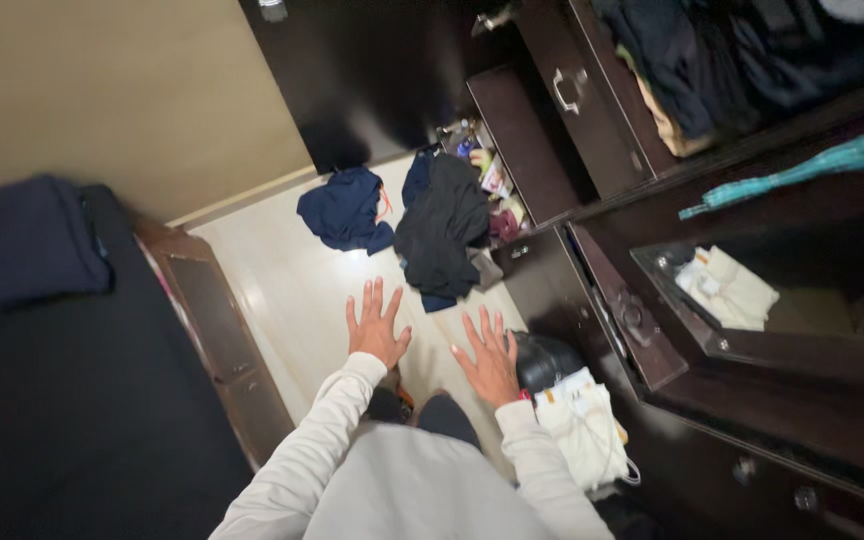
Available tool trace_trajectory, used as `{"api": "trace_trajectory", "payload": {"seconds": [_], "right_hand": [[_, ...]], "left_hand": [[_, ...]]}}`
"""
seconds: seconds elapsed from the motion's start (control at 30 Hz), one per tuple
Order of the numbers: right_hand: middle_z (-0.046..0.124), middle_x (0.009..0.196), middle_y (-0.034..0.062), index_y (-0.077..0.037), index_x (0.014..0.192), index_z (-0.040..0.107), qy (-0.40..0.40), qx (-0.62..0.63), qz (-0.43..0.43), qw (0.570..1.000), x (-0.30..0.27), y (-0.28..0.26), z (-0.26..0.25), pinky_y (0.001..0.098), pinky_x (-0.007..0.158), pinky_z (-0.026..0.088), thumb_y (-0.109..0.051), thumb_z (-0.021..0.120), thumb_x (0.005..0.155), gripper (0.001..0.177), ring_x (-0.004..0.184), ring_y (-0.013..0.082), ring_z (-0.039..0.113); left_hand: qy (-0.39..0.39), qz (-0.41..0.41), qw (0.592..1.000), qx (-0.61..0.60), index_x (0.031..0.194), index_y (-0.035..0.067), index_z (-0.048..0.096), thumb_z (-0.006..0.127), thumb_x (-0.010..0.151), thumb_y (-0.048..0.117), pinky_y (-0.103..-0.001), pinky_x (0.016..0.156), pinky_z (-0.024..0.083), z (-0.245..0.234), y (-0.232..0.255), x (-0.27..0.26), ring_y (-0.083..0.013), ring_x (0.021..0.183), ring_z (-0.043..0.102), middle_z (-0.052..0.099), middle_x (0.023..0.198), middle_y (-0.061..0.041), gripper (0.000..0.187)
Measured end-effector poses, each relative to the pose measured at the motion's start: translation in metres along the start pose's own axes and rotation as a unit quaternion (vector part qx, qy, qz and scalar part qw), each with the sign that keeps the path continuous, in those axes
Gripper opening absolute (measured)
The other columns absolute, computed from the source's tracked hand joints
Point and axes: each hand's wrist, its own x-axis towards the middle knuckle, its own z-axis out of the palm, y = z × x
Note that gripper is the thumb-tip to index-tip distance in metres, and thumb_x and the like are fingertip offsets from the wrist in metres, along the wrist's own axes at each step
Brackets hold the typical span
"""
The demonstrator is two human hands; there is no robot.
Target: The person folds a black jacket on a bed by smoothing it out, folding the sleeves inward, and kemudian folding the main body into a square.
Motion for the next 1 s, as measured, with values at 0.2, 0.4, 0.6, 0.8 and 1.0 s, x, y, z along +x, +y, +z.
{"api": "trace_trajectory", "payload": {"seconds": [0.2,0.4,0.6,0.8,1.0], "right_hand": [[0.021,0.169,0.0143,-0.018,0.157,0.040,-0.006,-0.032,-0.037,0.999,0.064,0.014,0.012,0.0603,0.118,0.016,-0.043,0.057,0.097,0.067,0.155,0.0406,0.016],[0.026,0.168,0.0136,-0.015,0.156,0.043,0.013,-0.061,-0.090,0.994,0.148,0.050,0.064,0.0574,0.122,0.016,-0.041,0.060,0.096,0.067,0.154,0.0400,0.020],[0.031,0.165,0.0134,-0.012,0.153,0.044,-0.005,-0.063,-0.108,0.992,0.225,0.091,0.124,0.0582,0.122,0.016,-0.040,0.063,0.093,0.069,0.152,0.0391,0.025],[0.032,0.164,0.0139,-0.014,0.154,0.044,-0.013,-0.082,-0.128,0.988,0.279,0.133,0.177,0.0589,0.121,0.021,-0.038,0.064,0.093,0.068,0.150,0.0407,0.028],[0.031,0.166,0.0139,-0.015,0.156,0.043,0.024,-0.076,-0.146,0.986,0.309,0.170,0.211,0.0584,0.122,0.022,-0.036,0.066,0.095,0.068,0.152,0.0415,0.028]], "left_hand": [[0.003,0.081,0.994,0.076,0.158,0.017,0.035,0.063,0.088,0.039,-0.054,0.125,0.007,0.019,-0.020,0.060,-0.0285,0.157,0.014,0.024,0.167,-0.015,0.078],[-0.019,0.076,0.991,0.111,0.157,0.016,0.036,0.060,0.088,0.041,-0.054,0.125,0.006,0.064,-0.039,0.134,-0.0261,0.156,0.013,0.023,0.167,-0.013,0.077],[-0.088,0.035,0.987,0.131,0.158,0.015,0.035,0.060,0.090,0.044,-0.053,0.125,0.003,0.146,-0.065,0.214,-0.0251,0.157,0.011,0.020,0.169,-0.013,0.078],[-0.065,0.063,0.987,0.130,0.155,0.014,0.042,0.056,0.094,0.044,-0.053,0.126,0.001,0.260,-0.094,0.281,-0.0253,0.157,0.012,0.024,0.168,-0.013,0.069],[-0.011,0.008,0.993,0.121,0.139,0.006,0.062,0.059,0.091,0.049,-0.055,0.121,0.003,0.369,-0.129,0.320,-0.0274,0.154,0.015,0.028,0.164,-0.015,0.065]]}}
